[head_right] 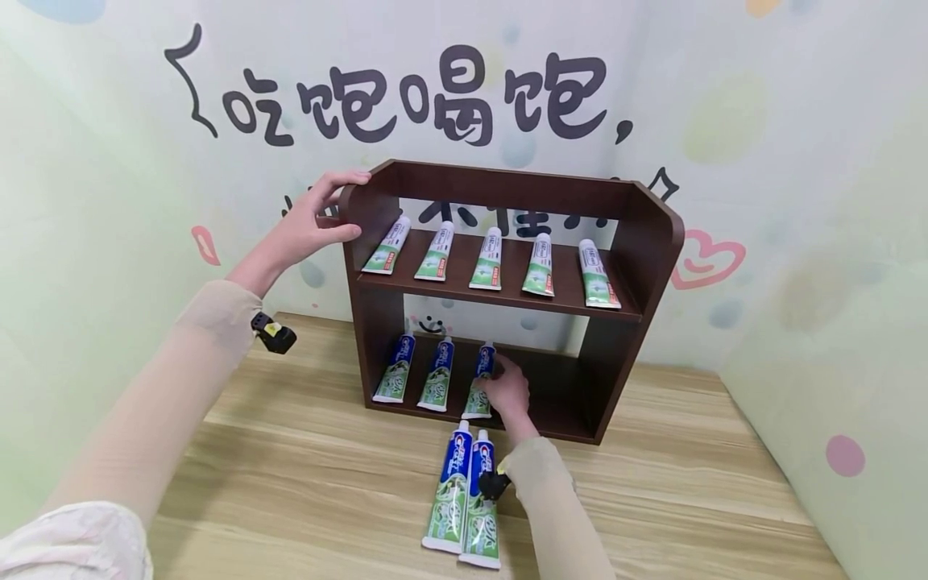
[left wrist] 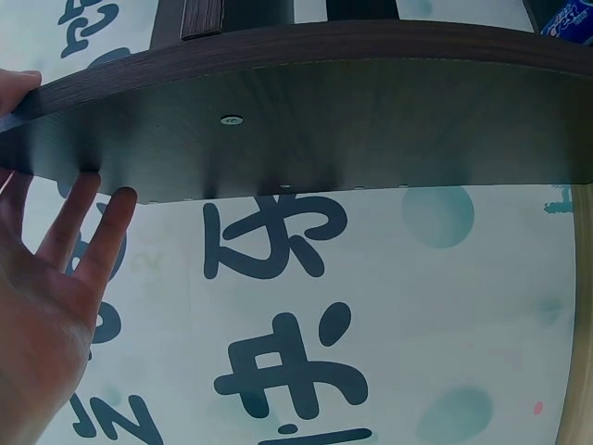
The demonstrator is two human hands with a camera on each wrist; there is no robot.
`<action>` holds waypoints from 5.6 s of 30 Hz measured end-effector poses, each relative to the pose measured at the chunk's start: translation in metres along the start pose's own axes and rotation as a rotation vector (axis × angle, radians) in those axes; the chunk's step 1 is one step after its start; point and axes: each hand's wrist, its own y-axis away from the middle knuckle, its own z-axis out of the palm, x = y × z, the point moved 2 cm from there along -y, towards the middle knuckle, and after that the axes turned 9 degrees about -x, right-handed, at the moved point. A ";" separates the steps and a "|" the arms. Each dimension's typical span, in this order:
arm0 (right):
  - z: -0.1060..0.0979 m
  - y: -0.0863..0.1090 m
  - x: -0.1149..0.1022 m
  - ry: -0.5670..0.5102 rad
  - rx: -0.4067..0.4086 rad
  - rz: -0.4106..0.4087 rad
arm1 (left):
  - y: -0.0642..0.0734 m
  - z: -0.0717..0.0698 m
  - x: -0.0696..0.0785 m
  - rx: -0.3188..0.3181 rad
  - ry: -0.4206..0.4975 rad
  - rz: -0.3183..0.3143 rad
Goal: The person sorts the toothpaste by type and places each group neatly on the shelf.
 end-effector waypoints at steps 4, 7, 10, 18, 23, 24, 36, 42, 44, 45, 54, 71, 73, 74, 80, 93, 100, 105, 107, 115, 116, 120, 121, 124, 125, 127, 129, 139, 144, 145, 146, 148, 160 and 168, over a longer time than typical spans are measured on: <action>-0.003 0.000 0.003 -0.021 -0.035 -0.001 | -0.001 0.000 0.000 -0.003 -0.001 0.003; -0.005 0.000 0.004 -0.045 -0.079 0.013 | -0.001 0.000 0.001 0.000 -0.003 0.005; -0.006 -0.001 0.006 -0.050 -0.140 0.027 | 0.000 0.000 0.001 0.003 -0.006 0.005; -0.009 0.000 0.009 -0.129 -0.332 0.034 | 0.001 -0.001 0.000 0.005 -0.007 0.002; -0.009 0.000 0.010 -0.141 -0.326 0.031 | 0.002 0.000 0.000 0.003 -0.008 -0.001; -0.009 0.000 0.010 -0.140 -0.313 0.027 | 0.001 0.000 0.000 0.003 -0.008 0.000; -0.010 -0.003 0.012 -0.165 -0.277 0.061 | 0.000 0.000 0.000 0.001 -0.010 -0.001; -0.010 -0.003 0.011 -0.151 -0.287 0.054 | 0.001 0.000 0.001 0.004 -0.016 0.001; -0.010 -0.004 0.012 -0.135 -0.297 0.045 | 0.000 0.000 0.001 0.002 -0.016 0.001; -0.011 -0.004 0.012 -0.125 -0.302 0.040 | 0.000 0.000 0.001 -0.001 -0.017 0.001; -0.013 -0.005 0.014 -0.089 -0.340 0.010 | 0.000 0.000 0.001 0.002 -0.017 -0.002; -0.012 -0.007 0.017 -0.102 -0.346 0.013 | 0.000 0.000 0.000 -0.001 -0.016 0.000; -0.012 -0.007 0.018 -0.099 -0.347 0.012 | 0.000 0.000 0.000 -0.001 -0.015 -0.001; -0.012 -0.008 0.018 -0.098 -0.346 0.010 | 0.000 0.000 0.000 -0.001 -0.014 -0.002; -0.011 -0.007 0.018 -0.091 -0.345 0.005 | 0.000 -0.001 0.000 -0.003 -0.013 -0.001; -0.022 -0.004 0.014 -0.039 -0.353 0.006 | 0.002 0.000 0.001 -0.016 -0.018 -0.016; -0.039 0.005 0.000 0.009 -0.330 -0.080 | 0.002 -0.001 0.003 -0.006 -0.019 -0.016; -0.049 0.017 -0.007 0.042 -0.302 -0.108 | 0.001 -0.001 0.001 -0.006 -0.010 -0.010; -0.053 0.022 -0.010 0.056 -0.291 -0.122 | 0.001 -0.001 0.000 -0.005 -0.005 -0.008; -0.065 0.042 -0.019 0.105 -0.244 -0.189 | 0.002 -0.001 0.000 -0.005 -0.004 -0.010; -0.066 0.044 -0.019 0.106 -0.239 -0.193 | 0.002 -0.001 0.000 -0.005 -0.005 -0.011; -0.068 0.052 -0.022 0.106 -0.227 -0.202 | 0.001 0.000 0.001 -0.004 -0.003 -0.005; -0.068 0.054 -0.022 0.107 -0.225 -0.201 | 0.001 0.000 0.001 -0.003 -0.002 -0.004; -0.069 0.061 -0.025 0.115 -0.224 -0.211 | 0.001 0.000 0.001 -0.002 0.001 -0.001; -0.069 0.063 -0.025 0.114 -0.222 -0.211 | 0.001 0.000 0.001 -0.003 0.001 0.000; -0.069 0.067 -0.026 0.121 -0.220 -0.213 | 0.001 -0.001 0.001 -0.003 0.002 -0.001; -0.069 0.072 -0.027 0.119 -0.221 -0.215 | 0.001 -0.001 0.001 -0.004 0.004 -0.003; -0.064 0.095 -0.020 0.105 -0.228 -0.222 | 0.001 -0.001 0.000 -0.005 -0.007 0.010; -0.060 0.106 -0.015 0.105 -0.224 -0.216 | 0.001 -0.001 0.000 -0.007 -0.011 0.008; -0.059 0.108 -0.014 0.102 -0.223 -0.216 | 0.001 -0.001 0.000 -0.007 -0.010 0.009; -0.058 0.110 -0.013 0.103 -0.223 -0.220 | 0.001 -0.001 0.001 -0.006 -0.009 0.008; -0.057 0.113 -0.012 0.097 -0.221 -0.216 | 0.001 -0.001 0.001 -0.006 -0.006 0.008; -0.044 0.132 -0.002 0.071 -0.253 -0.169 | 0.001 0.000 0.001 0.001 -0.012 0.019; -0.033 0.144 0.006 0.092 -0.270 -0.146 | 0.001 0.000 0.001 -0.004 -0.002 0.019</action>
